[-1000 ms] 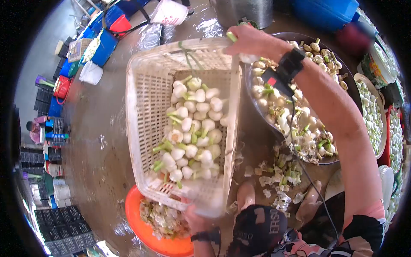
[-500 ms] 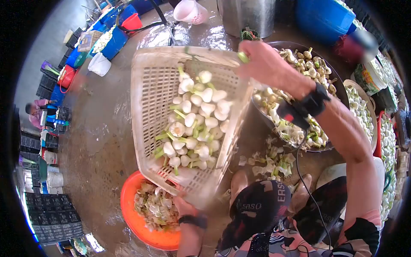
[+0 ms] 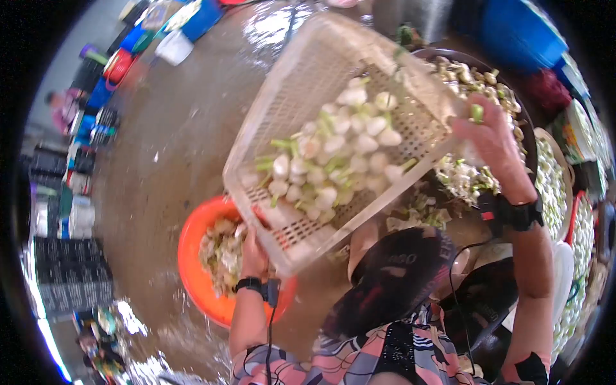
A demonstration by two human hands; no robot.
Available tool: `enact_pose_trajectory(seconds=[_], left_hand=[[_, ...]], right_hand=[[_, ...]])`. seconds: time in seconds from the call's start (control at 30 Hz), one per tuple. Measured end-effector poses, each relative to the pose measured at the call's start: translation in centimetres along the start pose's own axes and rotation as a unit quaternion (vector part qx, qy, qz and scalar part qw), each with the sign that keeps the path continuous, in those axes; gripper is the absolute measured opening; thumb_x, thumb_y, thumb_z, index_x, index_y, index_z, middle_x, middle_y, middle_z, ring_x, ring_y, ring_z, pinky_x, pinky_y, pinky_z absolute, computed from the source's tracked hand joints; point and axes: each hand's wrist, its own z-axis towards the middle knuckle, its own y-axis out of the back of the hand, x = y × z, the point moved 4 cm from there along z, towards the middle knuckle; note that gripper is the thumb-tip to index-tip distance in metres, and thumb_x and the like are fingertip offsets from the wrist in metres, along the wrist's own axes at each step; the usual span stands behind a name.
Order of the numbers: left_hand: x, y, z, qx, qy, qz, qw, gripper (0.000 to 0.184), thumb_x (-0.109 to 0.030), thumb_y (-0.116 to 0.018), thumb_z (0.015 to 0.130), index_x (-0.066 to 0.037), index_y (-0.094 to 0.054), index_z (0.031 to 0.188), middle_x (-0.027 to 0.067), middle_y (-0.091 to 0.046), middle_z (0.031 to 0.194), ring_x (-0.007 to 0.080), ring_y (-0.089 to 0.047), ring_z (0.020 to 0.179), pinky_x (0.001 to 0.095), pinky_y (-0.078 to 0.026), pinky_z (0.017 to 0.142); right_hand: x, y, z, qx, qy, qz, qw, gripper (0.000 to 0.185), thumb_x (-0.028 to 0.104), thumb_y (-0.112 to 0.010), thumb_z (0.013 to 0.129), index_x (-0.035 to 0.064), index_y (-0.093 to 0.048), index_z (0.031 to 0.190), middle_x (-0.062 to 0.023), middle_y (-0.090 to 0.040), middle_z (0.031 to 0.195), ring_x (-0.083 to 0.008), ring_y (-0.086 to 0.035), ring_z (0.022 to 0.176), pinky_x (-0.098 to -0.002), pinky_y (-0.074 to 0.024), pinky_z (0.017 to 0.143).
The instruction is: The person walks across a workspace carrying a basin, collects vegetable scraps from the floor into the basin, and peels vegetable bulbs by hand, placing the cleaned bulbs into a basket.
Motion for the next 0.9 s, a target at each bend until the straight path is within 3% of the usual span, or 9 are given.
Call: enact_pose_trajectory(seconds=[0.13, 0.23, 0.33, 0.47, 0.53, 0.6, 0.63, 0.73, 0.9], left_hand=[[-0.6, 8.7, -5.7, -0.290, -0.181, 0.241, 0.908, 0.057, -0.025, -0.064, 0.080, 0.002, -0.042, 0.125, 0.0165, -0.052, 0.117, 0.0273, -0.050, 0.109, 0.0380, -0.041, 0.096], [1.9, 12.3, -13.7, -0.564, -0.197, 0.449, 0.665, 0.066, -0.028, -0.066, 0.075, 0.010, -0.041, 0.123, 0.0248, -0.044, 0.126, 0.0330, -0.047, 0.112, 0.0395, -0.039, 0.093], [8.1, 17.5, -18.0, -0.513, -0.055, 0.096, 0.851, 0.057, -0.027, -0.068, 0.074, 0.006, -0.048, 0.115, 0.0232, -0.042, 0.127, 0.0314, -0.045, 0.114, 0.0414, -0.043, 0.089], [14.9, 18.1, -14.0, -0.310, 0.015, -0.281, 0.908, 0.039, -0.014, -0.067, 0.075, 0.002, -0.052, 0.108, 0.0188, -0.053, 0.113, 0.0252, -0.053, 0.103, 0.0383, -0.047, 0.083], [13.7, 16.6, -12.0, -0.217, -0.058, -0.084, 0.971, 0.034, -0.005, -0.064, 0.075, 0.001, -0.053, 0.107, 0.0156, -0.058, 0.105, 0.0219, -0.057, 0.096, 0.0351, -0.048, 0.081], [10.8, 13.5, -15.5, -0.181, -0.138, 0.375, 0.899, 0.033, 0.003, -0.060, 0.075, 0.001, -0.053, 0.106, 0.0122, -0.061, 0.098, 0.0196, -0.059, 0.090, 0.0321, -0.048, 0.079], [13.1, 17.2, -13.2, -0.166, -0.187, 0.404, 0.880, 0.031, -0.010, -0.064, 0.070, 0.000, -0.056, 0.099, 0.0097, -0.062, 0.090, 0.0216, -0.060, 0.082, 0.0328, -0.049, 0.075], [6.7, 15.3, -16.0, -0.269, -0.258, 0.487, 0.790, 0.010, 0.006, -0.061, 0.067, 0.001, -0.058, 0.075, 0.0074, -0.061, 0.072, 0.0179, -0.058, 0.067, 0.0303, -0.048, 0.063], [1.6, 21.9, -17.0, -0.313, -0.238, 0.233, 0.889, 0.019, 0.000, -0.065, 0.064, 0.002, -0.059, 0.083, 0.0086, -0.056, 0.067, 0.0190, -0.057, 0.061, 0.0300, -0.047, 0.056]], right_hand=[[-0.7, 1.1, -1.2, -0.012, 0.036, -0.076, 0.996, 0.029, 0.019, -0.063, 0.078, 0.0022, -0.057, 0.100, -0.0023, -0.059, 0.078, -0.0083, -0.052, 0.070, -0.0241, -0.0418, 0.065], [-1.7, 1.9, -0.9, -0.014, 0.023, -0.024, 0.999, 0.028, 0.021, -0.063, 0.076, 0.0021, -0.057, 0.095, -0.0020, -0.058, 0.077, -0.0087, -0.052, 0.072, -0.0246, -0.0413, 0.067], [-2.8, 2.2, -1.2, -0.006, 0.033, 0.000, 0.999, 0.026, 0.022, -0.064, 0.075, 0.0019, -0.057, 0.091, -0.0004, -0.056, 0.075, -0.0085, -0.050, 0.070, -0.0251, -0.0395, 0.064], [-2.7, 2.3, -0.5, -0.019, 0.054, -0.054, 0.997, 0.024, 0.021, -0.065, 0.076, 0.0019, -0.057, 0.089, 0.0015, -0.053, 0.074, -0.0078, -0.045, 0.066, -0.0251, -0.0357, 0.060], [-1.1, 2.7, 0.6, -0.039, 0.070, -0.058, 0.995, 0.026, 0.021, -0.066, 0.076, 0.0020, -0.057, 0.091, 0.0013, -0.054, 0.074, -0.0083, -0.047, 0.067, -0.0242, -0.0364, 0.061], [-2.8, 1.5, 0.2, -0.048, 0.006, -0.032, 0.998, 0.034, 0.018, -0.068, 0.074, 0.0011, -0.058, 0.102, -0.0021, -0.058, 0.078, -0.0111, -0.053, 0.071, -0.0251, -0.0421, 0.064], [-3.0, 1.4, 0.7, -0.048, 0.018, -0.027, 0.998, 0.036, 0.017, -0.068, 0.074, 0.0003, -0.057, 0.104, -0.0032, -0.059, 0.079, -0.0116, -0.054, 0.071, -0.0261, -0.0429, 0.064], [-0.1, 1.8, -0.7, -0.038, 0.009, -0.016, 0.999, 0.041, 0.015, -0.067, 0.073, -0.0026, -0.054, 0.108, -0.0059, -0.060, 0.082, -0.0129, -0.054, 0.073, -0.0270, -0.0437, 0.066], [0.2, 1.3, -1.6, -0.045, -0.003, 0.004, 0.999, 0.045, 0.017, -0.067, 0.071, -0.0038, -0.054, 0.109, -0.0076, -0.059, 0.088, -0.0155, -0.054, 0.080, -0.0284, -0.0429, 0.072]])
